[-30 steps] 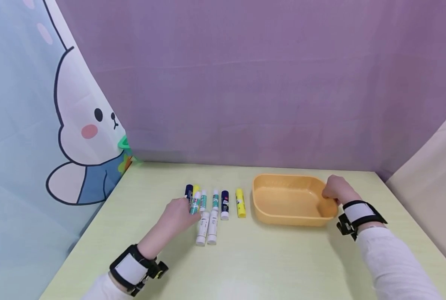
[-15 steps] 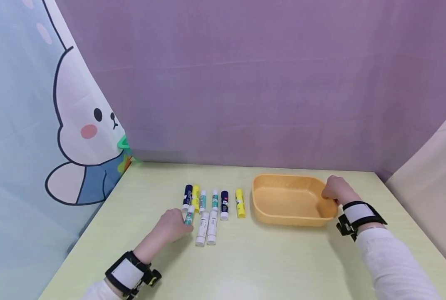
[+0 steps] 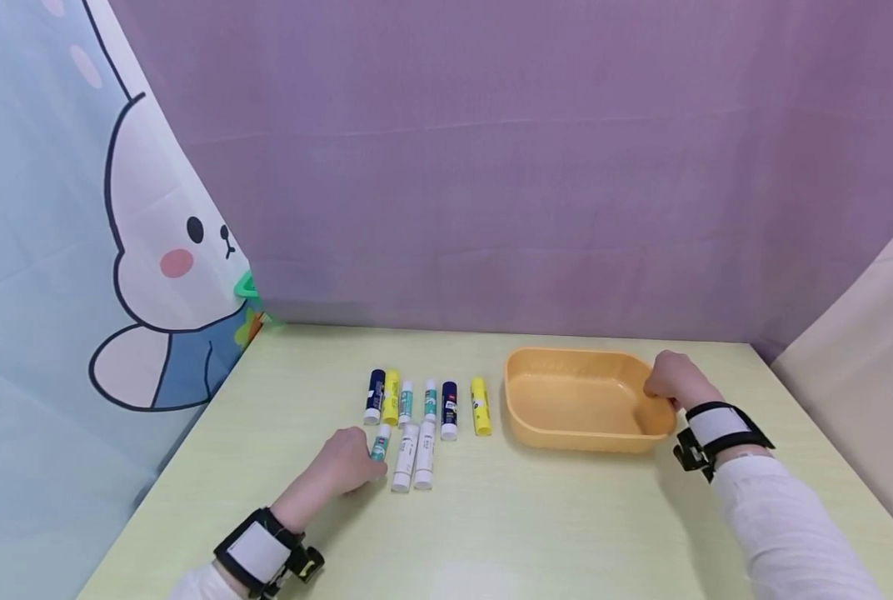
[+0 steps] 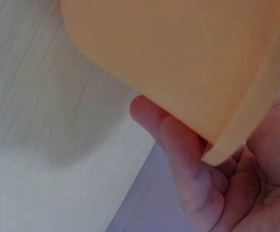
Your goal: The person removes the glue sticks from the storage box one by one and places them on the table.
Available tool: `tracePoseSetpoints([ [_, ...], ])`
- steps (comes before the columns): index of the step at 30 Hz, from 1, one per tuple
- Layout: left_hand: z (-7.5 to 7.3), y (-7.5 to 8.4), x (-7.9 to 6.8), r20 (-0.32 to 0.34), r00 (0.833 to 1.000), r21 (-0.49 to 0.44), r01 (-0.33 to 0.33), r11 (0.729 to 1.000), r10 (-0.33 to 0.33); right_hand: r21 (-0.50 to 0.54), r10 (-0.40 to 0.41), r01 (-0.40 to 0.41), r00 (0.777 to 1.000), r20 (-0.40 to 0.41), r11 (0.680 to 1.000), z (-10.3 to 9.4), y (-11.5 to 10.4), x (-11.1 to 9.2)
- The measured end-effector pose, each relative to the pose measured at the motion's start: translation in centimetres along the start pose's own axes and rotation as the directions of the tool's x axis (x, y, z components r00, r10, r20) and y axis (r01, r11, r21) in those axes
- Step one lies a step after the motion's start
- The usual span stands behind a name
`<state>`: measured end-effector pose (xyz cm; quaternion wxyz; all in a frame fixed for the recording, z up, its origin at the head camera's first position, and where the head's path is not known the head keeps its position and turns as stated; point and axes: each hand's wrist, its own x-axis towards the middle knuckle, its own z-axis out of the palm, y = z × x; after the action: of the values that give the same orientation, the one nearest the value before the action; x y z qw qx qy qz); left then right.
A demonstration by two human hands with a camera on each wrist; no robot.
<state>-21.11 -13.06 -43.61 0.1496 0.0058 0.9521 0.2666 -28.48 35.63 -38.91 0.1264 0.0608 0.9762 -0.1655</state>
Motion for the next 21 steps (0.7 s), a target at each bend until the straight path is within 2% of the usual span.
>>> tracePoseSetpoints([
  [21, 0.04, 0.1, -0.26, 0.023, 1.0, 0.007, 0.01, 1.0, -0.01, -0.021, 0.002, -0.002, 1.0, 0.009, 1.0, -0.18, -0.3, -0.3],
])
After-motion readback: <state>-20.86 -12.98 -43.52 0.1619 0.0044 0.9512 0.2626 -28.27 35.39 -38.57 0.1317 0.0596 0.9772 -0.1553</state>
